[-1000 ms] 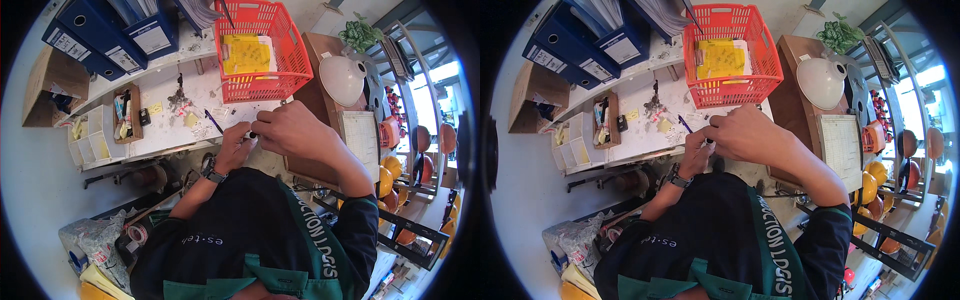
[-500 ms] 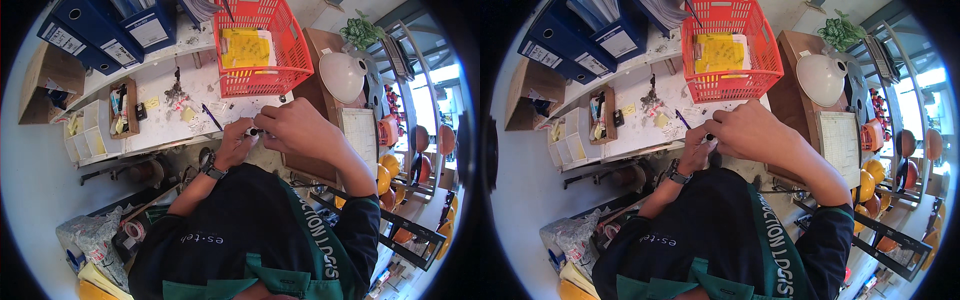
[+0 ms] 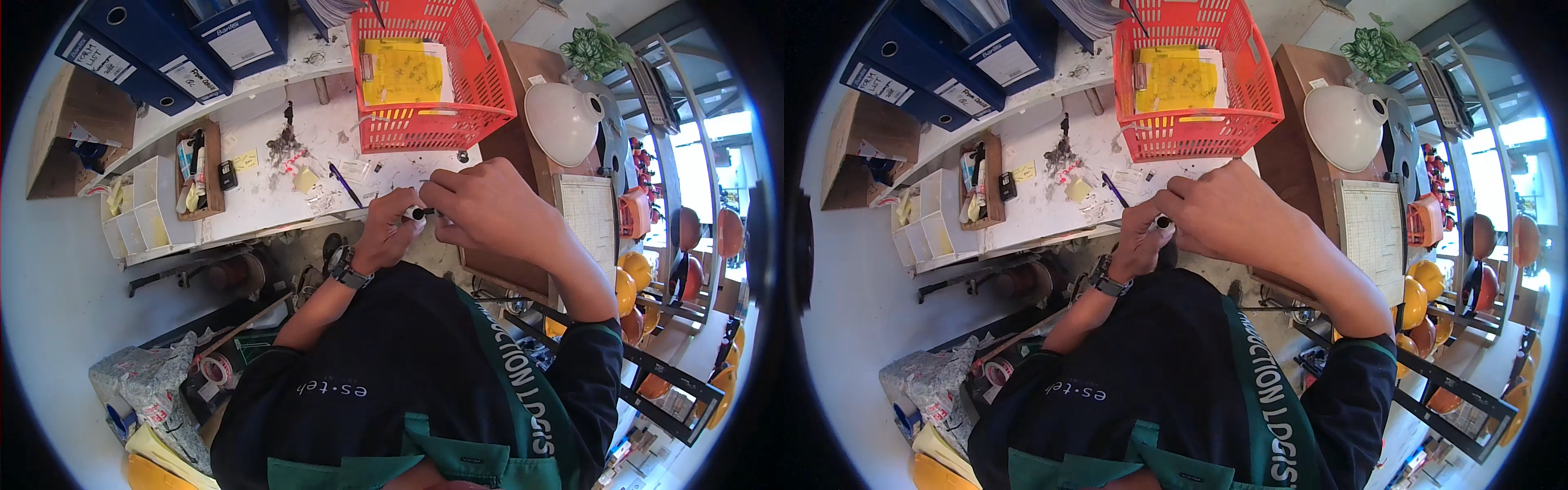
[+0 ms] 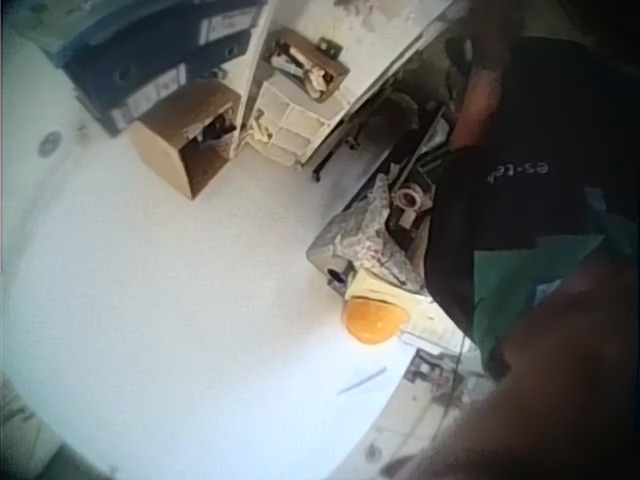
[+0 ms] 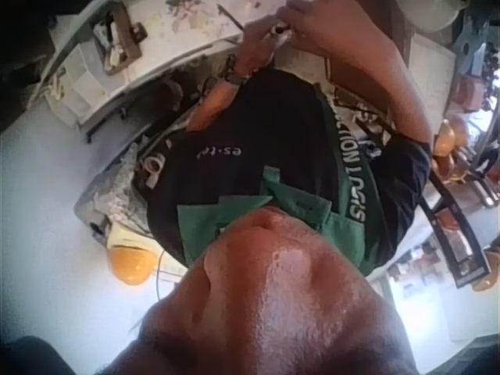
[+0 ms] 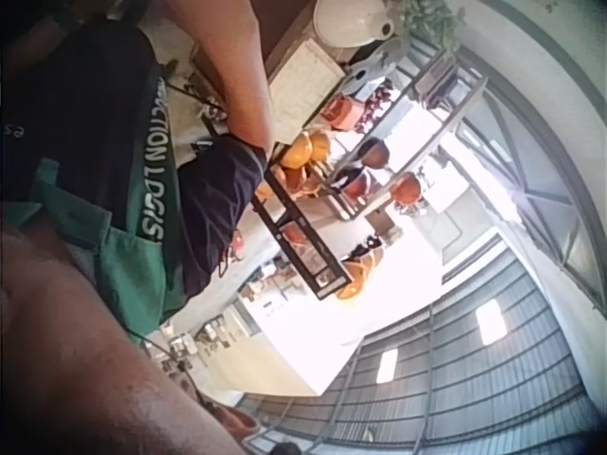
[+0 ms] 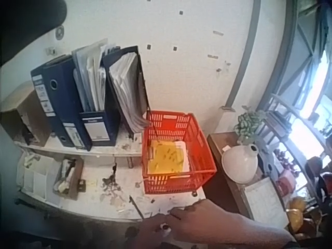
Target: Apply adhesive or marking to small white components and sort them.
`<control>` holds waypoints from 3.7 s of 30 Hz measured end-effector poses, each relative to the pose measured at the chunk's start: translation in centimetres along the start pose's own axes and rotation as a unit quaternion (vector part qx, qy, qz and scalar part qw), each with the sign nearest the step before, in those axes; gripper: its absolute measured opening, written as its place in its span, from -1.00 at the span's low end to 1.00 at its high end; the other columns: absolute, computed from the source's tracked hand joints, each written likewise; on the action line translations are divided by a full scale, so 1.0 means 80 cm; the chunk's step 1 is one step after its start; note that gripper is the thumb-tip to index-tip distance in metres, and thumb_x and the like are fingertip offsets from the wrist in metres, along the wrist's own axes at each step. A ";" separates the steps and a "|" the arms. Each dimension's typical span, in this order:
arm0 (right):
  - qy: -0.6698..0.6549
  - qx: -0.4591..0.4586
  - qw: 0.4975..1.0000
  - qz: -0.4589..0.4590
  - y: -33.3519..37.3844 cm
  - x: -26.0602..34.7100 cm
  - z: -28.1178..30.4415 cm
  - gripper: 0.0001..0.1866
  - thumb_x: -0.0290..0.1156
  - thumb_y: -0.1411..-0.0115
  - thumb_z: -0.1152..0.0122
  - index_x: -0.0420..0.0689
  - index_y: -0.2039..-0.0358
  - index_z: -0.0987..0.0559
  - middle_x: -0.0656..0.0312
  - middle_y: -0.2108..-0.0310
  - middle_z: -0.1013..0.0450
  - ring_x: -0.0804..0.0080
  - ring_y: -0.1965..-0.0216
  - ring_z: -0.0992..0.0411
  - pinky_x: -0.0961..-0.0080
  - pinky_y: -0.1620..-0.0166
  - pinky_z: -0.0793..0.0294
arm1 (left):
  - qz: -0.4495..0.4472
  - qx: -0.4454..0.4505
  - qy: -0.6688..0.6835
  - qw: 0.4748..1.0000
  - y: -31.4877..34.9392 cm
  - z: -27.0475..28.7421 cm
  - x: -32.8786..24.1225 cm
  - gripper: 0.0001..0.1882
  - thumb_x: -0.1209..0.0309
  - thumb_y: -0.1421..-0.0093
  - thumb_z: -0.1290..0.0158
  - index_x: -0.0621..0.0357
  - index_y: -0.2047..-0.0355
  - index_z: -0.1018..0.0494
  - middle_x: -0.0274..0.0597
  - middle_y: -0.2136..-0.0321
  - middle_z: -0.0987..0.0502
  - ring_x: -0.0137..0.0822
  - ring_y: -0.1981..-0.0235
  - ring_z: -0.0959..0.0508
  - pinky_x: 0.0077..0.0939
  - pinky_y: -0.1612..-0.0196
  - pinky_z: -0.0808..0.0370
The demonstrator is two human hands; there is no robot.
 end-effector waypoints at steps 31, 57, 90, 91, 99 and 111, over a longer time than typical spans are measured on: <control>-0.027 -0.011 0.999 0.022 0.013 -0.011 -0.020 -0.71 -0.29 -0.04 -0.36 -0.11 0.26 -0.52 0.22 0.41 -0.40 0.22 0.46 -0.51 0.27 0.43 -0.46 | 0.008 0.013 -0.022 1.000 0.004 -0.007 0.011 -0.72 0.47 -0.03 -0.04 0.34 0.23 -0.49 -0.07 0.45 -0.45 -0.22 0.48 -0.42 -0.41 0.39 -0.37; -0.024 -0.021 0.999 0.021 0.015 -0.008 -0.025 -0.62 -0.31 0.00 -0.34 -0.08 0.13 -0.56 0.22 0.43 -0.50 0.17 0.46 -0.57 0.26 0.42 -0.49 | 0.007 -0.004 -0.044 0.999 0.006 -0.006 0.013 -0.79 0.46 -0.02 -0.06 0.33 0.34 -0.42 -0.10 0.52 -0.36 -0.23 0.51 -0.36 -0.39 0.41 -0.33; -0.108 -0.080 0.991 -0.004 0.021 -0.037 -0.053 -0.77 -0.35 -0.06 -0.31 -0.09 0.25 -0.57 0.23 0.41 -0.45 0.16 0.42 -0.52 0.24 0.38 -0.48 | 0.040 -0.001 -0.047 0.998 0.005 0.000 0.026 -0.74 0.54 -0.02 -0.08 0.35 0.23 -0.48 -0.01 0.41 -0.48 -0.20 0.43 -0.48 -0.41 0.37 -0.45; -0.127 -0.081 0.988 -0.017 0.021 -0.041 -0.057 -0.79 -0.37 -0.06 -0.32 -0.10 0.28 -0.56 0.21 0.39 -0.45 0.13 0.41 -0.52 0.19 0.39 -0.47 | 0.052 0.006 -0.051 0.997 0.005 -0.001 0.030 -0.74 0.54 -0.03 -0.08 0.36 0.23 -0.48 -0.01 0.41 -0.48 -0.22 0.42 -0.49 -0.41 0.37 -0.46; -0.211 -0.126 0.968 -0.052 0.030 -0.063 -0.092 -0.71 -0.36 -0.07 -0.31 -0.13 0.18 -0.53 0.17 0.33 -0.49 0.10 0.35 -0.53 0.26 0.32 -0.49 | 0.086 -0.018 -0.048 0.995 0.009 0.008 0.061 -0.85 0.50 -0.08 -0.04 0.34 0.35 -0.46 -0.12 0.57 -0.42 -0.36 0.56 -0.34 -0.45 0.45 -0.31; -0.524 -0.381 0.725 -0.234 0.038 -0.140 -0.287 -0.29 -0.68 -0.12 -0.35 -0.19 -0.28 -0.32 0.18 0.07 -0.38 0.38 -0.03 -0.48 0.45 -0.08 -0.47 | 0.149 -0.100 0.002 0.984 0.010 0.036 0.132 -0.87 0.48 -0.23 0.05 0.29 0.43 -0.41 -0.40 0.61 -0.30 -0.56 0.52 -0.22 -0.53 0.44 -0.19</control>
Point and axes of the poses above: each hand's wrist, its own y-axis away from the middle knuckle, its own z-axis out of the back of the hand, x = y × z, the point moved 7 cm from there along -y, towards the middle knuckle
